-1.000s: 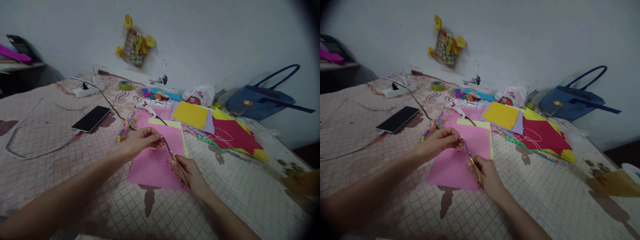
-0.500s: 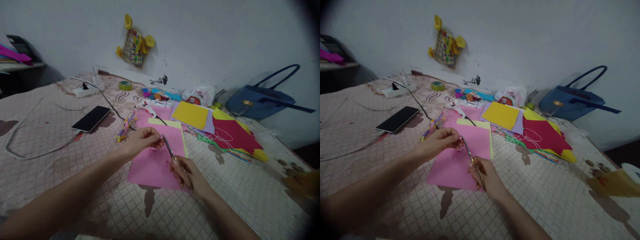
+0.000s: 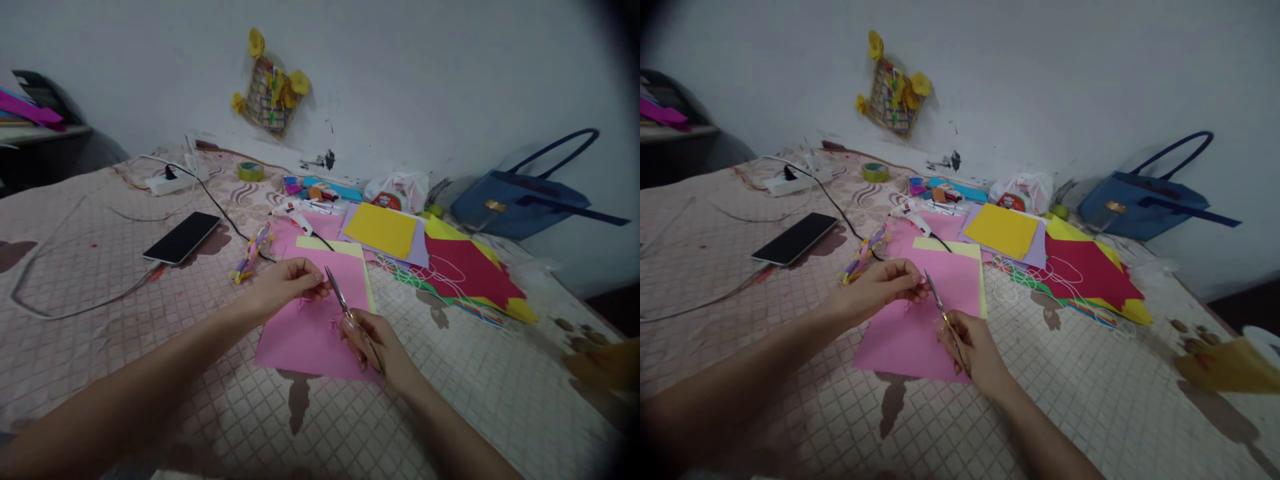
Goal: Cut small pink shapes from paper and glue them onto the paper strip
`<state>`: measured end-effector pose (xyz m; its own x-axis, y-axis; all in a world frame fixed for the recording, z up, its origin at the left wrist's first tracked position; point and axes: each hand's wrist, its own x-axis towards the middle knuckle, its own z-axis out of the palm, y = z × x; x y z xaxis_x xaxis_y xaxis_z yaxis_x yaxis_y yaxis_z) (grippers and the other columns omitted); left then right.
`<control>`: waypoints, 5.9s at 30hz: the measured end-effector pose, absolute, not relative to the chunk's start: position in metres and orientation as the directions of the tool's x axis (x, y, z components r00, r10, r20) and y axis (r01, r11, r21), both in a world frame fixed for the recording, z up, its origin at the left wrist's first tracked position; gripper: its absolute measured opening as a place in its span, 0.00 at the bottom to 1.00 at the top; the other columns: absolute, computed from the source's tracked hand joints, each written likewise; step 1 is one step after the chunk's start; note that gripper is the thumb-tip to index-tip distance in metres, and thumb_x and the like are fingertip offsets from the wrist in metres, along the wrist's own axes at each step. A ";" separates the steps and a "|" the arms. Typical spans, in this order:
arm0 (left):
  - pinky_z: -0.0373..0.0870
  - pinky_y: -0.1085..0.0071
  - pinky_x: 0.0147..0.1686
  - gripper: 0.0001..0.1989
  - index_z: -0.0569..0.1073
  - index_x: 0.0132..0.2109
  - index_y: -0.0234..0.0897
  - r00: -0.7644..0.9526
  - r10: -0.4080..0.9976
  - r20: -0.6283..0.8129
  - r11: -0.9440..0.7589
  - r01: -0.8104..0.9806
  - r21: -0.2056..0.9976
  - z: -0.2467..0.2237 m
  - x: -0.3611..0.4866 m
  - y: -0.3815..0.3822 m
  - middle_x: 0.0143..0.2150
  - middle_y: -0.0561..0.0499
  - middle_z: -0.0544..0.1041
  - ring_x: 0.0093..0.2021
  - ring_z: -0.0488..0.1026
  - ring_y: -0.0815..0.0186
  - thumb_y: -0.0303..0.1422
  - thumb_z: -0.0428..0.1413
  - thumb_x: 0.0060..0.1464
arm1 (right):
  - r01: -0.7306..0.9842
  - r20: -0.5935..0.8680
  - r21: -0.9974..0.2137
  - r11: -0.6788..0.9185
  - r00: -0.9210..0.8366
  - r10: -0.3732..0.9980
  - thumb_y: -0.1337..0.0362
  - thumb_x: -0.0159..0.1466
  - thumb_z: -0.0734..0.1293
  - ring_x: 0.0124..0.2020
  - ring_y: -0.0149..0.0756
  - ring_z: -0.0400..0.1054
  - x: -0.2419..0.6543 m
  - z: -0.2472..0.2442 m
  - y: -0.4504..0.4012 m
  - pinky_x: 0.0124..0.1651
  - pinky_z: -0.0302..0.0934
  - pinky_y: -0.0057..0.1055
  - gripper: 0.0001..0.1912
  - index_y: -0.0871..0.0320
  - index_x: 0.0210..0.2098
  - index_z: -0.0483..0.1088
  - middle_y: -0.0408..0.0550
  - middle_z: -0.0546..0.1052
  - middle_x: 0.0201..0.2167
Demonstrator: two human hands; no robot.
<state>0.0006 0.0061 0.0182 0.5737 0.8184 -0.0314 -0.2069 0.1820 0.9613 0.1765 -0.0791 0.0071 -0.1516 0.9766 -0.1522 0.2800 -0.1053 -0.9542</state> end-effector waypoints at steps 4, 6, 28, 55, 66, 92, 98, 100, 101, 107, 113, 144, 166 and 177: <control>0.66 0.74 0.32 0.06 0.67 0.32 0.32 0.575 0.818 -0.027 0.171 -0.197 0.965 0.019 0.001 0.005 0.31 0.50 0.74 0.31 0.72 0.71 0.31 0.55 0.51 | 0.279 -0.149 -0.955 -0.098 -0.169 0.974 0.47 0.57 0.60 0.13 0.23 0.50 0.177 0.007 -0.079 0.14 0.49 0.20 0.21 0.60 0.24 0.62 0.35 0.56 0.12; 0.66 0.73 0.32 0.06 0.68 0.32 0.32 0.566 0.824 -0.029 0.173 -0.203 0.964 0.018 0.002 0.004 0.31 0.50 0.74 0.31 0.72 0.71 0.31 0.56 0.50 | 0.275 -0.156 -0.956 -0.106 -0.167 0.974 0.46 0.57 0.60 0.12 0.22 0.50 0.177 0.006 -0.080 0.13 0.48 0.20 0.21 0.60 0.24 0.62 0.34 0.56 0.13; 0.61 0.74 0.30 0.07 0.69 0.30 0.32 0.615 0.787 0.053 -0.072 0.006 0.997 0.002 0.019 -0.018 0.27 0.52 0.69 0.28 0.65 0.71 0.33 0.53 0.51 | 0.257 -0.007 -0.966 0.006 -0.050 0.999 0.61 0.57 0.62 0.15 0.24 0.56 0.179 0.000 -0.072 0.17 0.54 0.22 0.08 0.60 0.30 0.63 0.36 0.63 0.15; 0.66 0.70 0.39 0.07 0.70 0.31 0.32 0.461 0.887 0.003 0.172 -0.338 0.925 0.002 0.017 -0.013 0.30 0.50 0.73 0.34 0.70 0.69 0.33 0.57 0.49 | 0.276 -0.043 -0.961 -0.012 -0.109 0.993 0.47 0.59 0.59 0.15 0.25 0.52 0.171 -0.005 -0.082 0.18 0.47 0.24 0.21 0.59 0.23 0.60 0.36 0.56 0.15; 0.65 0.71 0.36 0.06 0.69 0.30 0.32 0.447 0.894 -0.030 0.223 -0.387 0.895 0.006 0.020 -0.015 0.29 0.50 0.72 0.32 0.69 0.70 0.32 0.57 0.48 | 0.307 -0.043 -0.952 -0.008 -0.110 0.993 0.48 0.60 0.59 0.15 0.25 0.52 0.169 -0.001 -0.083 0.18 0.46 0.24 0.21 0.58 0.22 0.59 0.36 0.56 0.15; 0.64 0.72 0.35 0.06 0.69 0.30 0.31 0.484 0.874 -0.041 0.247 -0.371 0.895 0.007 0.017 -0.011 0.29 0.50 0.72 0.32 0.69 0.71 0.30 0.57 0.49 | 0.356 -0.030 -0.934 0.015 -0.120 0.992 0.54 0.61 0.59 0.15 0.24 0.51 0.174 -0.007 -0.083 0.17 0.45 0.22 0.17 0.58 0.22 0.58 0.36 0.56 0.15; 0.64 0.73 0.34 0.06 0.68 0.30 0.31 0.529 0.847 -0.059 0.259 -0.313 0.914 0.011 0.013 -0.006 0.29 0.51 0.73 0.31 0.70 0.72 0.30 0.57 0.49 | 0.345 -0.042 -0.939 0.001 -0.117 0.992 0.55 0.61 0.60 0.15 0.23 0.51 0.175 -0.004 -0.082 0.16 0.46 0.21 0.17 0.58 0.21 0.57 0.36 0.57 0.15; 0.65 0.74 0.34 0.06 0.69 0.31 0.30 0.545 0.838 -0.033 0.224 -0.288 0.931 0.011 0.011 -0.004 0.29 0.51 0.73 0.31 0.70 0.72 0.30 0.56 0.50 | 0.347 -0.049 -0.938 -0.008 -0.111 0.993 0.54 0.60 0.61 0.14 0.23 0.52 0.174 -0.002 -0.082 0.15 0.46 0.21 0.17 0.58 0.21 0.57 0.36 0.57 0.15; 0.65 0.74 0.34 0.06 0.69 0.31 0.30 0.550 0.835 -0.020 0.204 -0.275 0.940 0.010 0.010 -0.003 0.30 0.51 0.73 0.31 0.70 0.72 0.30 0.56 0.50 | 0.344 -0.053 -0.939 -0.014 -0.105 0.993 0.54 0.60 0.61 0.14 0.23 0.52 0.174 -0.001 -0.082 0.15 0.46 0.21 0.17 0.58 0.21 0.58 0.36 0.57 0.15; 0.65 0.73 0.34 0.06 0.69 0.32 0.31 0.564 0.825 -0.004 0.133 -0.189 0.973 0.011 0.007 -0.001 0.31 0.50 0.73 0.32 0.70 0.72 0.32 0.56 0.51 | 0.216 -0.058 -0.975 -0.045 -0.051 0.997 0.50 0.58 0.61 0.13 0.23 0.51 0.175 0.002 -0.078 0.14 0.50 0.21 0.18 0.59 0.25 0.61 0.35 0.57 0.14; 0.64 0.73 0.32 0.07 0.69 0.31 0.31 0.632 0.775 -0.012 0.109 -0.116 0.987 0.013 0.008 -0.003 0.28 0.51 0.72 0.29 0.69 0.72 0.32 0.55 0.50 | 0.177 -0.033 -0.983 -0.040 0.038 0.999 0.55 0.56 0.65 0.13 0.22 0.52 0.175 0.008 -0.075 0.15 0.50 0.20 0.14 0.60 0.26 0.63 0.35 0.60 0.14; 0.64 0.74 0.34 0.06 0.69 0.36 0.33 0.779 0.621 0.088 -0.023 -0.094 0.995 0.011 0.013 -0.012 0.33 0.51 0.70 0.33 0.67 0.71 0.28 0.57 0.49 | -0.241 -0.088 -0.962 -0.130 -0.177 0.980 0.63 0.57 0.63 0.13 0.22 0.50 0.179 -0.002 -0.071 0.17 0.46 0.22 0.12 0.58 0.21 0.56 0.33 0.56 0.13; 0.63 0.72 0.31 0.09 0.67 0.35 0.32 0.759 0.651 -0.001 0.020 -0.016 1.000 0.009 0.015 -0.014 0.30 0.51 0.71 0.30 0.67 0.71 0.28 0.58 0.45 | 0.201 -0.039 -0.979 -0.030 -0.040 0.998 0.59 0.52 0.67 0.13 0.23 0.53 0.173 0.012 -0.074 0.15 0.53 0.21 0.11 0.58 0.24 0.62 0.35 0.62 0.13; 0.61 0.74 0.29 0.10 0.65 0.37 0.33 0.742 0.670 0.012 0.000 -0.017 1.000 0.006 0.015 -0.013 0.30 0.52 0.70 0.29 0.67 0.71 0.29 0.57 0.46 | 0.156 -0.046 -0.987 -0.048 0.016 0.999 0.58 0.53 0.66 0.13 0.22 0.54 0.174 0.006 -0.074 0.14 0.52 0.20 0.11 0.59 0.27 0.64 0.35 0.62 0.14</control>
<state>0.0154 -0.0131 0.0058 0.7421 0.6702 0.0123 -0.0168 0.0003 0.9999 0.1741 -0.0741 0.0063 0.0162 0.9988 -0.0464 0.1564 -0.0484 -0.9865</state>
